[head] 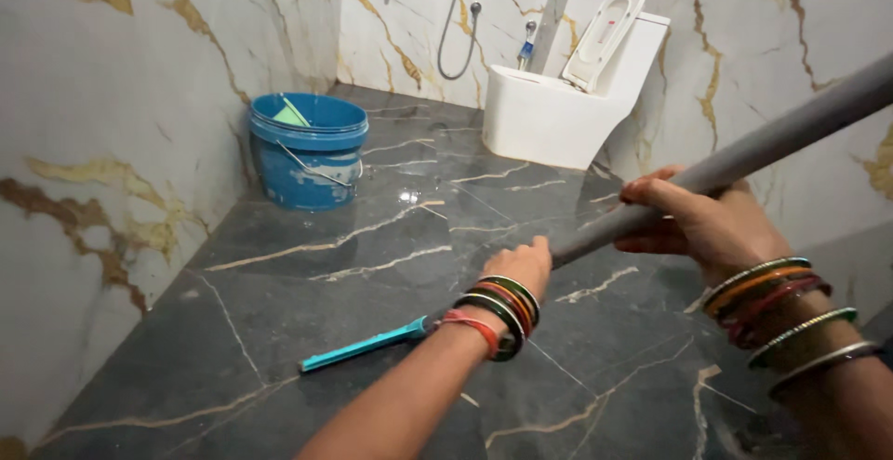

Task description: The person assembles a floor squeegee by sliding the wiper head onto the metal pole, then uses a small green bucket to pour water onto the floor and continues to adjust the wiper head on the pole.

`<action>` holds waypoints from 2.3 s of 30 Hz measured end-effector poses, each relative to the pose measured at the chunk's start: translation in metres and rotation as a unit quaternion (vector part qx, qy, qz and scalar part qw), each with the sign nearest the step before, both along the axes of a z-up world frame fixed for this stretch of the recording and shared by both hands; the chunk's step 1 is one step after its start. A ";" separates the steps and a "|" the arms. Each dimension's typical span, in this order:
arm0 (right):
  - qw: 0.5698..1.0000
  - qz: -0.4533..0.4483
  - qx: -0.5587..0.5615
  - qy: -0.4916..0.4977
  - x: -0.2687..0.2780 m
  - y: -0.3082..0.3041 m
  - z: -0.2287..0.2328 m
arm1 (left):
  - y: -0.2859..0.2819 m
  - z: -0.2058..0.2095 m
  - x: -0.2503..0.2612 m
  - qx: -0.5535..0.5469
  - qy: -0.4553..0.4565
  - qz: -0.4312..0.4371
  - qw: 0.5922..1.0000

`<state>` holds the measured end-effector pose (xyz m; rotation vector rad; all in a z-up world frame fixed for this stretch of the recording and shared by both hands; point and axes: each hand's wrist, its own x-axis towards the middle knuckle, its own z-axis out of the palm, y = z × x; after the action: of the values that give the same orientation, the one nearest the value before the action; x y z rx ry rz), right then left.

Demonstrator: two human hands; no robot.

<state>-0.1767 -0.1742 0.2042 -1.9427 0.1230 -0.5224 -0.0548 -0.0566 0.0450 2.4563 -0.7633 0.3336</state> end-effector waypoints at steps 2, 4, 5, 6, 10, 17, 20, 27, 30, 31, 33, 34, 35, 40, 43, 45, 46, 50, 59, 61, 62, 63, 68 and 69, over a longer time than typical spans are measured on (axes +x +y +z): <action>1.000 -0.008 0.014 0.006 -0.001 -0.004 -0.007 | -0.009 -0.004 -0.001 0.003 0.006 -0.010 1.000; 0.999 -0.016 0.027 0.011 0.002 -0.009 -0.021 | -0.014 -0.017 0.007 -0.027 0.010 0.013 0.999; 0.999 -0.009 0.048 0.001 0.007 -0.010 -0.031 | -0.015 -0.028 0.012 -0.028 0.011 0.011 0.999; 0.998 -0.001 0.069 -0.011 0.013 -0.011 -0.042 | -0.014 -0.039 0.020 -0.030 0.005 0.021 0.999; 0.995 0.015 0.100 -0.003 0.039 0.000 -0.097 | 0.001 -0.082 0.064 -0.043 0.009 0.031 0.999; 0.995 0.024 0.094 0.001 0.057 0.013 -0.113 | 0.022 -0.084 0.072 -0.038 0.025 0.056 0.997; 0.999 -0.005 0.032 -0.020 0.035 -0.012 -0.065 | -0.006 -0.049 0.052 -0.050 -0.028 0.022 0.998; 0.993 -0.069 -0.100 -0.011 -0.024 -0.053 0.030 | -0.074 0.021 -0.019 -0.039 -0.032 -0.047 0.998; 0.992 -0.093 -0.090 0.001 -0.025 -0.056 0.023 | -0.080 0.014 -0.033 -0.038 -0.036 -0.049 0.997; 0.992 -0.094 -0.090 0.000 -0.025 -0.057 0.020 | -0.082 0.011 -0.035 -0.040 -0.024 -0.043 0.998; 0.994 -0.093 -0.041 -0.040 -0.025 -0.059 0.010 | -0.084 0.001 -0.030 -0.043 -0.037 -0.047 0.997; 0.994 -0.094 -0.041 -0.039 -0.024 -0.061 0.006 | -0.085 -0.006 -0.026 -0.046 -0.051 -0.050 0.996; 0.995 -0.085 -0.030 -0.041 -0.021 -0.061 0.001 | -0.087 -0.013 -0.020 -0.045 -0.051 -0.051 0.996; 0.998 -0.058 0.008 -0.016 0.010 -0.054 -0.049 | -0.083 -0.062 0.035 -0.060 -0.056 -0.005 0.997; 0.998 -0.026 0.046 -0.027 0.032 -0.045 -0.085 | -0.074 -0.081 0.059 -0.078 -0.008 0.014 0.997; 0.998 -0.021 0.060 -0.023 0.040 -0.042 -0.096 | -0.076 -0.080 0.062 -0.084 0.015 0.032 0.996; 0.997 -0.016 0.074 -0.024 0.043 -0.041 -0.097 | -0.074 -0.077 0.063 -0.090 0.034 0.050 0.994; 0.999 -0.049 0.010 -0.015 0.022 -0.058 -0.060 | -0.093 -0.041 0.039 -0.115 0.038 0.021 0.992; 0.984 -0.135 -0.114 -0.030 -0.035 -0.098 0.016 | -0.148 0.024 -0.036 -0.074 0.004 -0.086 0.993; 0.994 -0.094 -0.037 -0.045 -0.033 -0.106 0.006 | -0.152 0.012 -0.032 -0.085 -0.002 -0.067 0.994; 0.994 -0.096 -0.038 -0.044 -0.031 -0.109 0.000 | -0.154 0.003 -0.027 -0.085 -0.001 -0.069 0.994; 0.993 -0.104 -0.028 -0.037 -0.027 -0.111 -0.007 | -0.155 -0.006 -0.021 -0.086 0.000 -0.065 0.994; 0.995 -0.075 0.040 -0.061 0.012 -0.103 -0.063 | -0.152 -0.050 0.030 -0.076 0.017 -0.033 0.996; 0.995 -0.055 0.052 -0.058 0.018 -0.100 -0.075 | -0.146 -0.057 0.039 -0.070 0.055 -0.021 0.996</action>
<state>-0.1585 -0.2742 0.1291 -1.8065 0.1800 -0.6874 -0.0159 -0.2024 -0.0123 2.3032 -0.7195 0.2270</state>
